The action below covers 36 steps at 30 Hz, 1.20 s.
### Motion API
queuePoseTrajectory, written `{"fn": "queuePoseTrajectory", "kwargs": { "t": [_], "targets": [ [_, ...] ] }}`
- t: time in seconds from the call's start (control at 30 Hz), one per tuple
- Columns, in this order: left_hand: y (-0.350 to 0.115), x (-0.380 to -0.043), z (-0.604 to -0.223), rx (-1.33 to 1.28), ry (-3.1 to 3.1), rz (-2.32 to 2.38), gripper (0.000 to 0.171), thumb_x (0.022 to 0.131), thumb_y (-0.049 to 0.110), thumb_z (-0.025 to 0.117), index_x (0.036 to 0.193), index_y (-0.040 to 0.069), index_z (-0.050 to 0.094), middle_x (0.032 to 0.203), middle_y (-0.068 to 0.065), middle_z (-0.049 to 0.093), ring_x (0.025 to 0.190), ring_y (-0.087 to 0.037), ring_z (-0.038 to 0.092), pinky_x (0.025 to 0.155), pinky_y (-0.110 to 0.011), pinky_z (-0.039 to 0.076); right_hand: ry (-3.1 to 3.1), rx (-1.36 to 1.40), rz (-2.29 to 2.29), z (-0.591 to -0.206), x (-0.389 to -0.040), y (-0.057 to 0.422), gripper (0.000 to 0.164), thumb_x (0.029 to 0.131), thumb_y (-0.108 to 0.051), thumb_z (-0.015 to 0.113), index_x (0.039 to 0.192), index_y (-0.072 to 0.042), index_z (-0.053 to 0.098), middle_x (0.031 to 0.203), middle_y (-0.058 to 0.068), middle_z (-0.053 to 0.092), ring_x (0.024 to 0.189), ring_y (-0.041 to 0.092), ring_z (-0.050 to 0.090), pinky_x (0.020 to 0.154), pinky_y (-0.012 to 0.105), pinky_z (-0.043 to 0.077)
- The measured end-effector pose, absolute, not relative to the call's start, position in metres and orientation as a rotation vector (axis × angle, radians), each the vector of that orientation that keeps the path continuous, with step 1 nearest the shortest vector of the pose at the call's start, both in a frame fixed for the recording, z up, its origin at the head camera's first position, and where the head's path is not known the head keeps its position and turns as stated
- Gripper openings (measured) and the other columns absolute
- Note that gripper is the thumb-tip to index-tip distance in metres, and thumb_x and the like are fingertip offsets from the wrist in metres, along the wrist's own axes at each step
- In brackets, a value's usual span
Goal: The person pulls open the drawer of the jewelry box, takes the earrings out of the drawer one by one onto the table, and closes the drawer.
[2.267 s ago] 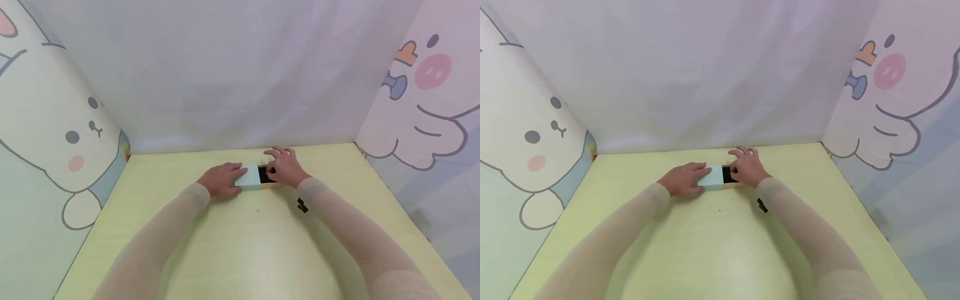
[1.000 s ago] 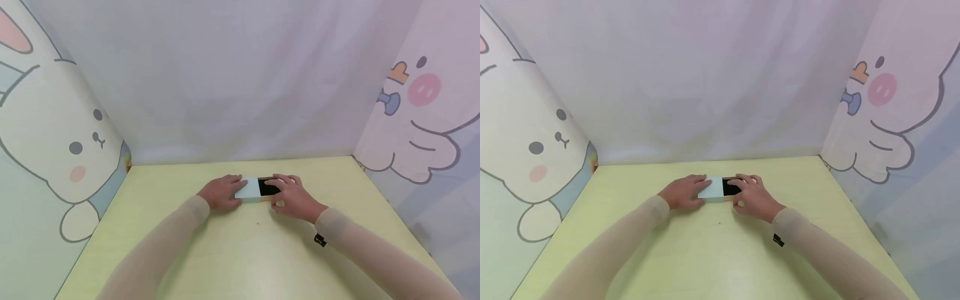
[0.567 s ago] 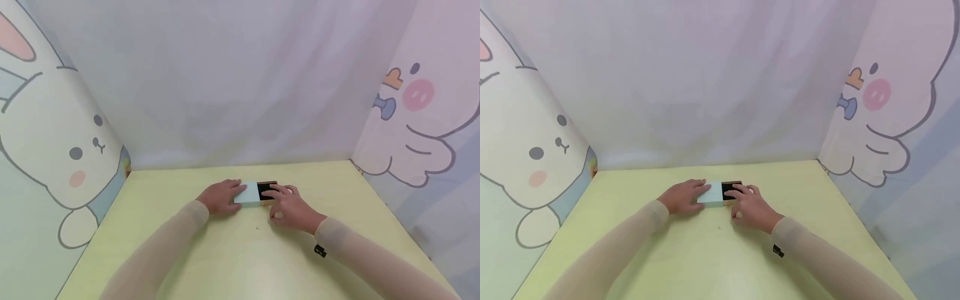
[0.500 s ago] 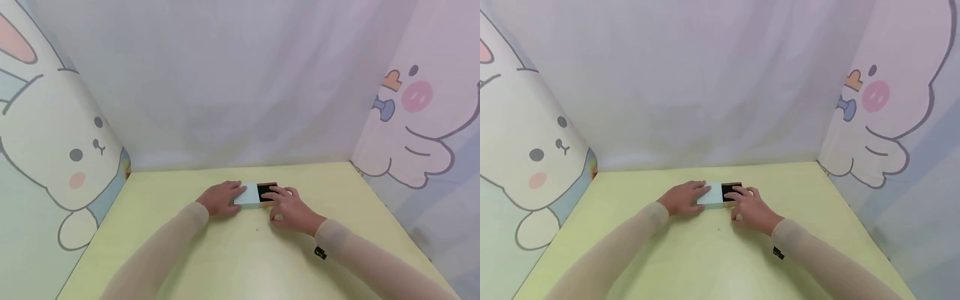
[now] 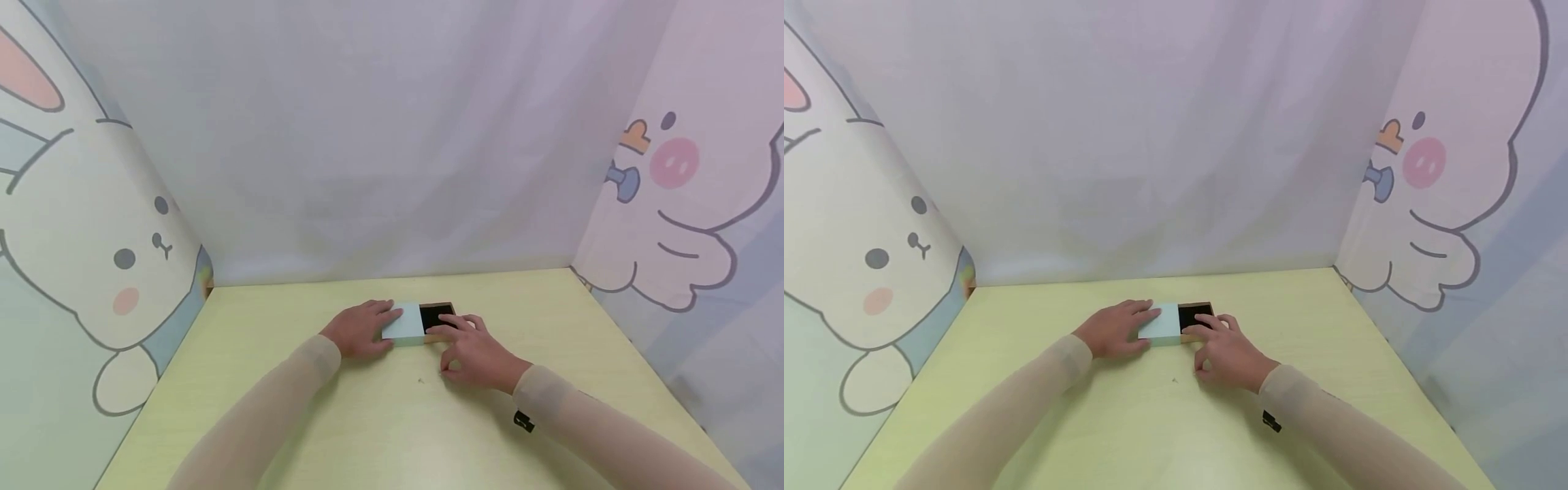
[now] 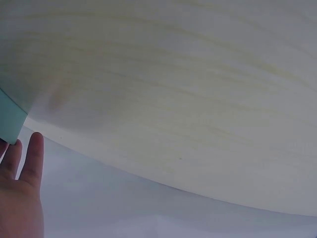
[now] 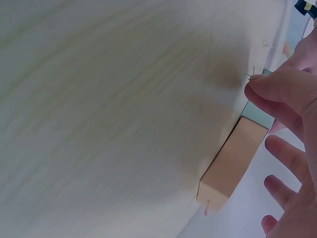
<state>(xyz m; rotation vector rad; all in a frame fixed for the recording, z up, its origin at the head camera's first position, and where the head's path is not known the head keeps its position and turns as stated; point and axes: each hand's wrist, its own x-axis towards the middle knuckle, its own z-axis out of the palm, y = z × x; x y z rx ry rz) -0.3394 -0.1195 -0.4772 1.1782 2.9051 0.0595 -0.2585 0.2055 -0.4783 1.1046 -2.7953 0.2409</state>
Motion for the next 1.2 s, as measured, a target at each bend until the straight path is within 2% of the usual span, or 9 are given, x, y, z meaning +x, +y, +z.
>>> {"fn": "queuePoseTrajectory", "kwargs": {
  "t": [0.6, 1.2],
  "targets": [
    [-0.1202, -0.3398, -0.4782, 1.182, 2.897, 0.083, 0.074, 0.114, 0.055, 0.059, 0.182, 0.027, 0.048, 0.187, -0.009, 0.053, 0.17, -0.033, 0.057, 0.134, -0.052, 0.058, -2.768, 1.145, 0.201, -0.473, -0.2532, 0.204, 0.02, 0.095, -0.025, 0.097, 0.084, -0.039, 0.089, 0.162, -0.003, 0.074, 0.166, 0.048, 0.055, 0.125, 0.076, 0.046],
    [-0.121, -0.341, -0.4796, 1.203, 2.915, 0.06, 0.074, 0.115, 0.058, 0.06, 0.182, 0.028, 0.049, 0.186, -0.008, 0.054, 0.169, -0.032, 0.058, 0.133, -0.05, 0.059, -2.776, 1.153, 0.216, -0.4753, -0.2553, 0.2058, 0.013, 0.095, -0.031, 0.096, 0.09, -0.042, 0.09, 0.167, -0.003, 0.07, 0.169, 0.049, 0.051, 0.126, 0.079, 0.044]
  ]
}}
